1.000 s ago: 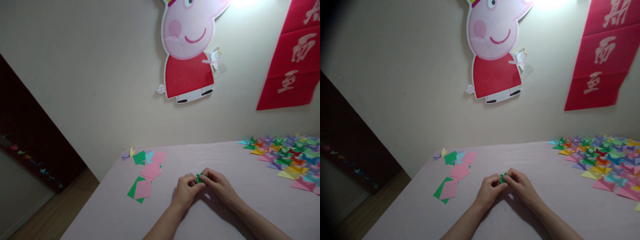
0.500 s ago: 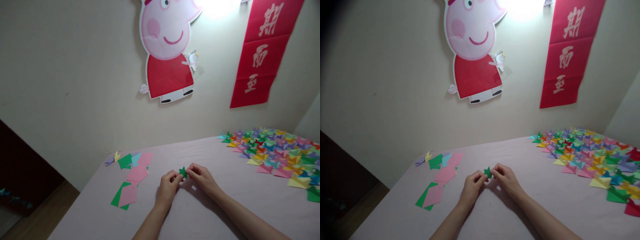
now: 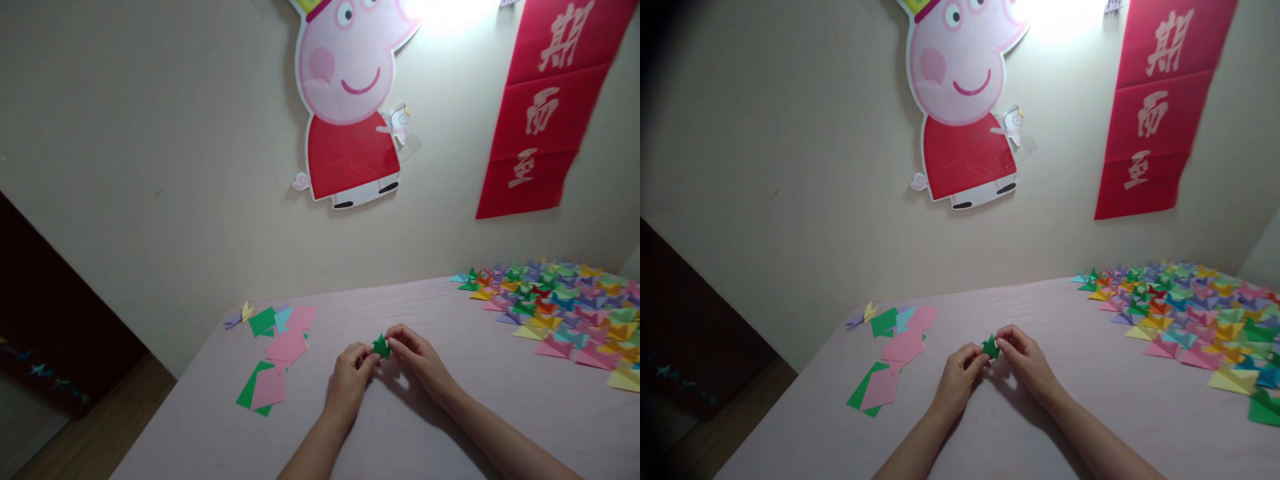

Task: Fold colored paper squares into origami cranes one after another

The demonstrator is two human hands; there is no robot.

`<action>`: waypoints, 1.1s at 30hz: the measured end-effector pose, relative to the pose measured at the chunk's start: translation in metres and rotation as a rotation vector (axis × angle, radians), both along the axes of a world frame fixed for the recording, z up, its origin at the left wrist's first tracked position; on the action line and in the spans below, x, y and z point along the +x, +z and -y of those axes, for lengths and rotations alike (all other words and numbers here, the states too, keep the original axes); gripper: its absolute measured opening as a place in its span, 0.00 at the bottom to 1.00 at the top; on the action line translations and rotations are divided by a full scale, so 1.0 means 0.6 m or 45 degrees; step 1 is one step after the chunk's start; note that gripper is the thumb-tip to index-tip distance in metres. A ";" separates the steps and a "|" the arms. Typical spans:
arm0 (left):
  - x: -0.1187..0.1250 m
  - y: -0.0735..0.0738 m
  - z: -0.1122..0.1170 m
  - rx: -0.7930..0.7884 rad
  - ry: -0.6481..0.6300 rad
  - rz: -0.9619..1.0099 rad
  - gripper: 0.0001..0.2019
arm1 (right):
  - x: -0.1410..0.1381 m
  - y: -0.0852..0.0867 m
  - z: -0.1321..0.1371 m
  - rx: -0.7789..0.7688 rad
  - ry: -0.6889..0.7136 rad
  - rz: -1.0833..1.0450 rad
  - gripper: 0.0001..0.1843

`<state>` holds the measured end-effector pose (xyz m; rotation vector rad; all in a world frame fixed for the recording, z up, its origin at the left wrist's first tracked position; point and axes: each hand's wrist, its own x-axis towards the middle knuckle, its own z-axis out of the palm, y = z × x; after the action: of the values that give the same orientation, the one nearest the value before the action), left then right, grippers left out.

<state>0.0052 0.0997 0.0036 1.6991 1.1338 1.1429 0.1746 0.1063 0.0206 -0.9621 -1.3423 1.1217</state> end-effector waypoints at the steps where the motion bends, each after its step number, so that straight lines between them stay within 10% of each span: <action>1: 0.000 0.001 0.000 0.005 -0.013 0.001 0.12 | 0.000 0.001 0.000 0.000 0.000 -0.001 0.21; 14: -0.002 -0.001 -0.002 0.035 -0.080 -0.018 0.12 | 0.002 -0.006 0.003 0.034 0.081 0.189 0.19; 23: -0.003 -0.008 -0.005 0.008 -0.061 -0.039 0.11 | 0.002 -0.006 0.009 0.546 -0.117 0.795 0.10; 33: 0.004 0.010 0.001 -0.127 -0.148 0.087 0.17 | 0.047 0.044 0.060 0.458 -0.246 1.134 0.07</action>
<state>0.0075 0.0988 0.0099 1.6151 1.0198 1.0472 0.2025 0.0700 0.0471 -1.3420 -2.0061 0.2474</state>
